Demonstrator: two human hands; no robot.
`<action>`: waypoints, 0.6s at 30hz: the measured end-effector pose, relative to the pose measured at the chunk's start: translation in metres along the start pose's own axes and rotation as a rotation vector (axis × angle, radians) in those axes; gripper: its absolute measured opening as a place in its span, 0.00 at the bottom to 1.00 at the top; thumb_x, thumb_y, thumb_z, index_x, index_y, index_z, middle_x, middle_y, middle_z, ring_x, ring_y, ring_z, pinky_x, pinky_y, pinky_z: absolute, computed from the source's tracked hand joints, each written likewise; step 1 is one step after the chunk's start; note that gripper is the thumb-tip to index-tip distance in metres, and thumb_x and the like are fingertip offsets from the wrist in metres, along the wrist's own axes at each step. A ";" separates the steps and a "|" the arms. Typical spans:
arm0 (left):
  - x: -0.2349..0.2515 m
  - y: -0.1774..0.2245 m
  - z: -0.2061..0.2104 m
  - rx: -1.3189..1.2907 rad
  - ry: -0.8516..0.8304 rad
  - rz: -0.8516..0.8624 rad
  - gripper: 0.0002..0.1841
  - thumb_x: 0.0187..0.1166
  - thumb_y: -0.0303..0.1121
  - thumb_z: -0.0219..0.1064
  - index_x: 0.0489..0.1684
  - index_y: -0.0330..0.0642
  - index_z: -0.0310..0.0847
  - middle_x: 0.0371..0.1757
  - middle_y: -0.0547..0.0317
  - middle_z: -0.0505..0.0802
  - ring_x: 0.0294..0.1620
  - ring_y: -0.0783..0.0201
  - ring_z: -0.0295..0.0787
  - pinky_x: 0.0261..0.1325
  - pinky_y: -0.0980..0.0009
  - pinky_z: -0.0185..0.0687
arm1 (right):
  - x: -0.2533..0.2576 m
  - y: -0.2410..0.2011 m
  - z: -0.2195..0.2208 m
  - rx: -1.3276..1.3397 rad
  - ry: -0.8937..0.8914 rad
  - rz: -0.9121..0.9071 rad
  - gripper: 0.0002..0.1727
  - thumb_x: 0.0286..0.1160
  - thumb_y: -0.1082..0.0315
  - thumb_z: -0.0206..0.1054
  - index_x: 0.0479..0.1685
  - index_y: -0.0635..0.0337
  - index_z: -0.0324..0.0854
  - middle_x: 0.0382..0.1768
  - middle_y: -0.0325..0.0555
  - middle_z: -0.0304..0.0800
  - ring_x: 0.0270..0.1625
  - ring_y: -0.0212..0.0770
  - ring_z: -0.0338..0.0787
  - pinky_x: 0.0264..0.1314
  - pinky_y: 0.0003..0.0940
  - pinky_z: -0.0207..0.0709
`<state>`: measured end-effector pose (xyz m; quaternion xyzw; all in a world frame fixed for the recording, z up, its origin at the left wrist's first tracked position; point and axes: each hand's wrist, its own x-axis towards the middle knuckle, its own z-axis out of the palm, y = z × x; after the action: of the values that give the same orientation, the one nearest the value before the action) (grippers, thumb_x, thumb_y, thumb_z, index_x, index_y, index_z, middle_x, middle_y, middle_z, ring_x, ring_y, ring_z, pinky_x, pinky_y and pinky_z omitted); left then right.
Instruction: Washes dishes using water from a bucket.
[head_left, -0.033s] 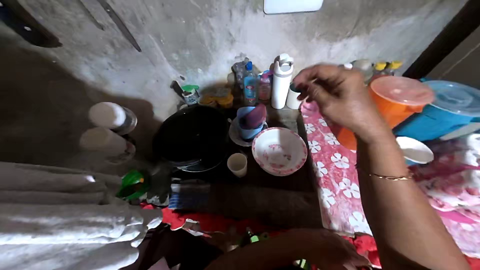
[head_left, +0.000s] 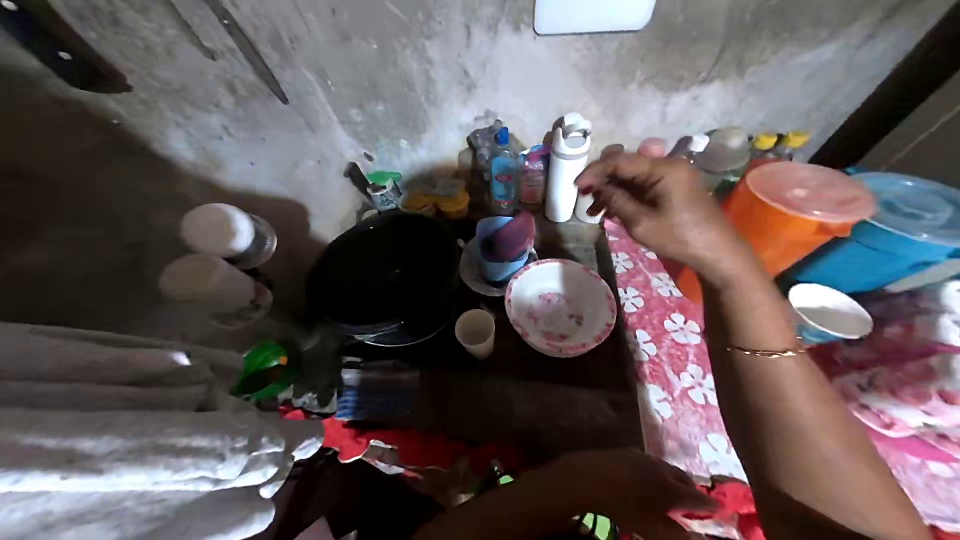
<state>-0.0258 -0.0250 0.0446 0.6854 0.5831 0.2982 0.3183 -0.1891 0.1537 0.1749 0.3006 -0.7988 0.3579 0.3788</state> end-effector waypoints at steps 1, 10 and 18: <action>-0.026 0.019 -0.039 -0.034 0.078 -0.107 0.22 0.81 0.29 0.69 0.73 0.34 0.81 0.67 0.36 0.89 0.69 0.41 0.86 0.74 0.47 0.78 | 0.024 -0.046 -0.004 -0.052 -0.269 0.285 0.10 0.82 0.76 0.63 0.54 0.58 0.88 0.44 0.46 0.93 0.33 0.37 0.90 0.37 0.37 0.86; -0.214 -0.037 -0.171 0.662 1.321 -0.934 0.27 0.86 0.44 0.60 0.76 0.32 0.77 0.80 0.32 0.79 0.84 0.33 0.70 0.86 0.35 0.55 | 0.091 0.060 0.158 -0.040 -0.812 0.382 0.15 0.88 0.72 0.58 0.57 0.73 0.86 0.56 0.67 0.91 0.62 0.63 0.89 0.72 0.59 0.75; -0.224 -0.065 -0.178 0.829 1.269 -1.267 0.47 0.79 0.70 0.46 0.86 0.38 0.69 0.85 0.29 0.71 0.88 0.25 0.59 0.83 0.26 0.48 | 0.145 0.135 0.293 -0.203 -0.860 0.460 0.21 0.86 0.71 0.60 0.74 0.69 0.78 0.70 0.73 0.80 0.76 0.71 0.78 0.78 0.67 0.69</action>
<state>-0.2360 -0.2234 0.0953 0.0167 0.9632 0.1570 -0.2177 -0.4820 -0.0349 0.1137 0.1985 -0.9591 0.1962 -0.0466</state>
